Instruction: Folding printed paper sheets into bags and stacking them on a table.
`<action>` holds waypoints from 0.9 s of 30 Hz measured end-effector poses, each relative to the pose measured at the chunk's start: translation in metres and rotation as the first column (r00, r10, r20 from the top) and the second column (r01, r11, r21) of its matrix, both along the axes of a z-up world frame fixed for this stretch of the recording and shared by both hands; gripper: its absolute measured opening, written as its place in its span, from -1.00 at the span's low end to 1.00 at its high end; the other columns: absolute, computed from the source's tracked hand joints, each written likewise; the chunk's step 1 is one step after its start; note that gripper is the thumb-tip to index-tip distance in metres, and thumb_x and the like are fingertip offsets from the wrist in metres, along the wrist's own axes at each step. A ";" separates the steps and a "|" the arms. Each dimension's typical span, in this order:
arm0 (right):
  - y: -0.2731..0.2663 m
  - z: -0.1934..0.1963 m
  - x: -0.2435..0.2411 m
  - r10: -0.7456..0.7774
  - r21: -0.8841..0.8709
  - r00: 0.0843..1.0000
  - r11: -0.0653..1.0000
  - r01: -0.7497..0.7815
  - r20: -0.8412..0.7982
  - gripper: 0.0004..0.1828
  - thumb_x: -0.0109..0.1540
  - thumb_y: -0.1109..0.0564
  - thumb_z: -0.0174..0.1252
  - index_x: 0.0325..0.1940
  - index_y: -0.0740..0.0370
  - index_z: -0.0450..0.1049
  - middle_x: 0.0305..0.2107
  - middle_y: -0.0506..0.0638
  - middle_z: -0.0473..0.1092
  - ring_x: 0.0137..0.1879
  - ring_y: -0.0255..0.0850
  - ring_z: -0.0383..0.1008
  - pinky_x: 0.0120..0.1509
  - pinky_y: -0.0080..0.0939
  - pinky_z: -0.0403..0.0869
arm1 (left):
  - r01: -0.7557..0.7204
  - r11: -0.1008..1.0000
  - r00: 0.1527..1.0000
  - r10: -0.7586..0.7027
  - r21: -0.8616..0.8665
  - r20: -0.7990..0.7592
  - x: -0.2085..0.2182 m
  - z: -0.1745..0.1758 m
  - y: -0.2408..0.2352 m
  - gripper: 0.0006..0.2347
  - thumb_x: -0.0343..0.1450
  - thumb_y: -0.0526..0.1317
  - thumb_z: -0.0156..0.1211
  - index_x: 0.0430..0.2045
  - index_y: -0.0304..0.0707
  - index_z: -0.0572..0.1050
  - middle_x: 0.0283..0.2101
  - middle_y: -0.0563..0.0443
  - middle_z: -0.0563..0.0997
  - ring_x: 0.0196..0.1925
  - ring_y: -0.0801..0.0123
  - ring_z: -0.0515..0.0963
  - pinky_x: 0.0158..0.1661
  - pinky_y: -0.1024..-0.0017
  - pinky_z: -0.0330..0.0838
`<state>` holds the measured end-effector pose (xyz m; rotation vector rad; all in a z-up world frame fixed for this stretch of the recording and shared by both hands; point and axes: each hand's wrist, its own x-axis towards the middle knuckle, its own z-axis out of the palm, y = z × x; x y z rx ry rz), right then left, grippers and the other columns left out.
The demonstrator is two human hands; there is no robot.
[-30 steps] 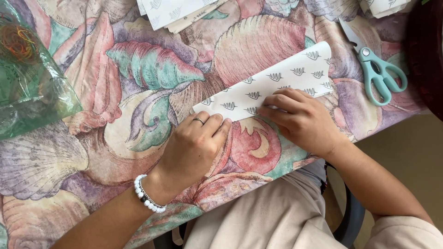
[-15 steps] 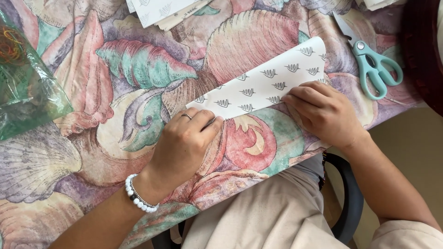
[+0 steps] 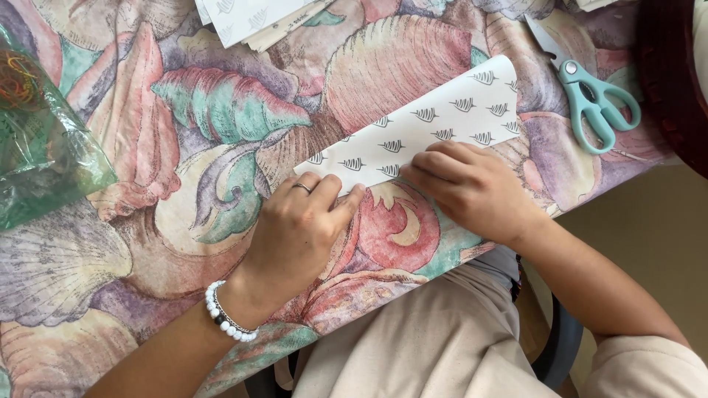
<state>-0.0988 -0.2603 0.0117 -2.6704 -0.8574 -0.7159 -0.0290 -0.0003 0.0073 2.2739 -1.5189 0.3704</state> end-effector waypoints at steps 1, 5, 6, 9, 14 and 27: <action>0.000 0.000 0.000 0.001 0.000 1.000 1.000 -0.001 0.001 -0.78 0.36 0.31 -0.02 -0.26 0.27 0.55 -0.31 0.06 0.41 -0.18 -0.03 0.51 -0.05 -0.11 0.54 | -0.001 1.000 1.000 0.001 0.000 0.001 0.000 0.001 0.000 -0.86 0.44 -0.35 0.16 -0.24 -0.16 0.65 -0.39 -0.02 0.50 -0.30 0.20 0.55 -0.22 0.25 0.48; -0.005 -0.004 -0.002 -0.010 -0.039 1.000 0.999 0.010 0.014 -0.78 0.34 0.35 -0.02 -0.26 0.29 0.54 -0.32 0.08 0.40 -0.19 -0.03 0.51 -0.05 -0.12 0.54 | -0.021 1.000 0.999 0.021 -0.019 -0.026 0.001 0.001 0.001 -0.86 0.43 -0.35 0.20 -0.21 -0.19 0.65 -0.37 -0.04 0.51 -0.28 0.18 0.55 -0.16 0.21 0.44; -0.009 -0.005 -0.004 -0.016 -0.061 1.000 0.998 0.016 0.015 -0.78 0.34 0.34 -0.02 -0.25 0.29 0.56 -0.32 0.09 0.41 -0.18 -0.03 0.52 -0.04 -0.13 0.54 | -0.047 0.998 0.997 0.045 -0.038 -0.060 0.001 0.000 0.001 -0.85 0.42 -0.35 0.21 -0.19 -0.22 0.65 -0.35 -0.03 0.53 -0.25 0.20 0.55 -0.12 0.20 0.42; -0.025 -0.003 -0.011 -0.081 -0.107 0.997 0.991 0.082 0.017 -0.83 0.34 0.34 0.05 -0.22 0.34 0.57 -0.28 0.12 0.43 -0.15 0.00 0.54 -0.03 -0.10 0.54 | -0.103 0.993 0.991 0.098 -0.051 -0.095 0.006 -0.006 0.005 -0.87 0.44 -0.39 0.19 -0.20 -0.26 0.63 -0.27 -0.08 0.51 -0.13 0.16 0.52 -0.09 0.24 0.37; -0.026 -0.007 -0.015 -0.137 -0.111 0.990 0.984 0.141 0.043 -0.80 0.39 0.29 0.02 -0.21 0.32 0.57 -0.28 0.10 0.45 -0.15 -0.01 0.55 -0.04 -0.13 0.53 | -0.080 0.996 0.989 0.075 -0.035 -0.130 -0.001 0.000 0.002 -0.88 0.43 -0.43 0.19 -0.22 -0.36 0.61 -0.01 -0.22 0.55 0.13 0.03 0.51 0.05 0.19 0.41; -0.055 -0.013 -0.021 -0.208 -0.149 0.975 0.965 0.218 0.076 -0.81 0.40 0.27 0.06 -0.19 0.32 0.59 -0.28 0.10 0.46 -0.12 -0.02 0.57 0.00 -0.16 0.56 | -0.081 0.995 0.974 0.092 0.061 -0.205 0.003 0.011 0.003 -0.86 0.42 -0.45 0.15 -0.21 -0.31 0.56 0.24 -0.26 0.48 0.19 -0.05 0.49 0.00 0.08 0.46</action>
